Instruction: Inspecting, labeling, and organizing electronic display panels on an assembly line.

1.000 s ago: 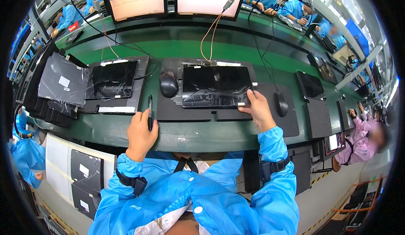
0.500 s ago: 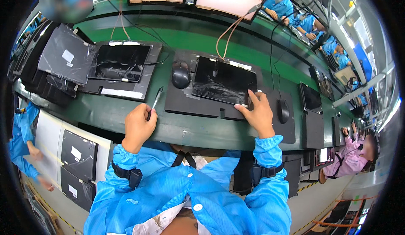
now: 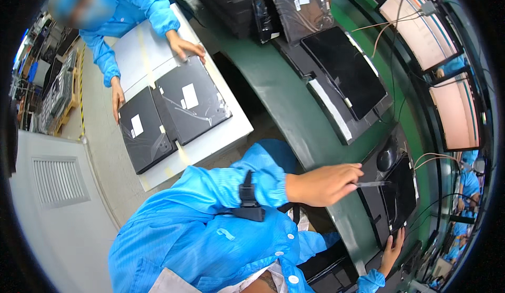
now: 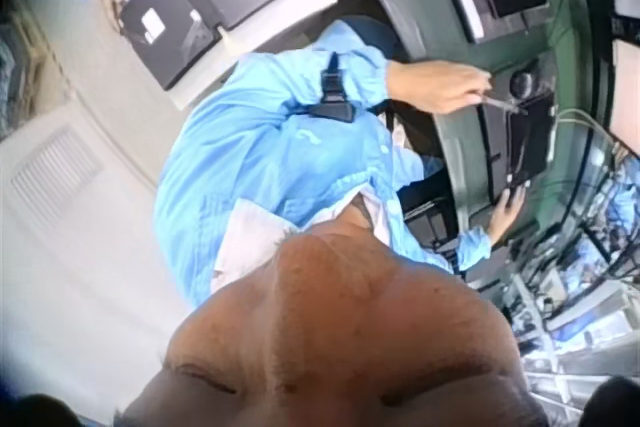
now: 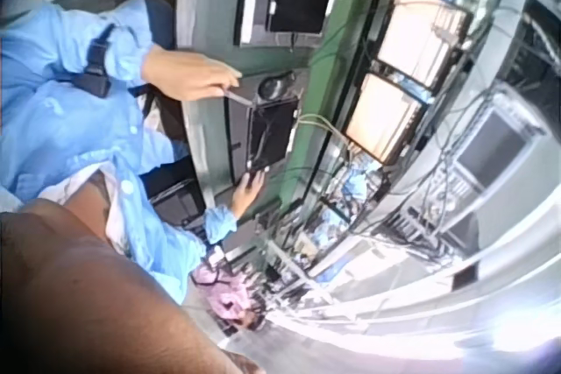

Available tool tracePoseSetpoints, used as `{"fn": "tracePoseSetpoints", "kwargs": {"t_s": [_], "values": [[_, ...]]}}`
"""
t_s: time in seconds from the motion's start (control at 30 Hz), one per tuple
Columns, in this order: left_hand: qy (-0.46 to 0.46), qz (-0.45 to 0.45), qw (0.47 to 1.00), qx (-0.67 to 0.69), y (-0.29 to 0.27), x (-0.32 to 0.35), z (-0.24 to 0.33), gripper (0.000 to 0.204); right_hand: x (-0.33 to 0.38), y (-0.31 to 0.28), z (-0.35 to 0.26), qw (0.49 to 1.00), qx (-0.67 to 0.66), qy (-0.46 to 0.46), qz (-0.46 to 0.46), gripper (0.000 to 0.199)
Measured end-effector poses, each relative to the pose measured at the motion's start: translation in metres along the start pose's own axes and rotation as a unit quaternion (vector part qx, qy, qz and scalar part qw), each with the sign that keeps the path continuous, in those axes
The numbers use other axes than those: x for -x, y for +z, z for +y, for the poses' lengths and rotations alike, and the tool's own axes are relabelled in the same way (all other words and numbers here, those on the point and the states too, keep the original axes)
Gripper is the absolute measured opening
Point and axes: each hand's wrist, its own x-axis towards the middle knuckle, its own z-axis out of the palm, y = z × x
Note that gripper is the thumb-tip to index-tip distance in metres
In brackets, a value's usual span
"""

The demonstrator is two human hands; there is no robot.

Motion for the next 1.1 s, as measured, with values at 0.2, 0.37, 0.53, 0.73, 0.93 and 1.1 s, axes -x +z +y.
{"fn": "tracePoseSetpoints", "kwargs": {"t_s": [0.2, 0.37, 0.53, 0.73, 0.93, 1.1], "values": [[-0.031, -0.002, 0.999, 0.025, 0.033, -0.014, -0.014, 0.020, -0.001, 0.001, 0.012, 0.998, 0.052, -0.033, 0.001, 0.048], [-0.077, -0.026, 0.995, 0.061, 0.027, -0.013, -0.014, 0.021, 0.001, 0.000, -0.003, 0.999, 0.037, -0.018, -0.020, 0.046], [-0.068, -0.038, 0.997, 0.022, 0.027, -0.013, -0.007, 0.021, 0.002, 0.001, 0.000, 0.997, 0.066, -0.021, -0.017, 0.046], [-0.053, -0.041, 0.998, -0.002, 0.033, -0.011, -0.013, 0.021, 0.002, 0.014, -0.006, 0.997, 0.082, -0.002, 0.002, 0.046], [-0.027, -0.020, 0.999, -0.023, 0.031, -0.012, -0.014, 0.021, 0.010, 0.027, -0.029, 0.996, 0.040, -0.037, 0.065, 0.046], [-0.055, -0.051, 0.996, -0.042, 0.035, -0.017, -0.010, 0.017, 0.009, 0.033, -0.026, 0.995, 0.012, -0.026, 0.092, 0.047]]}}
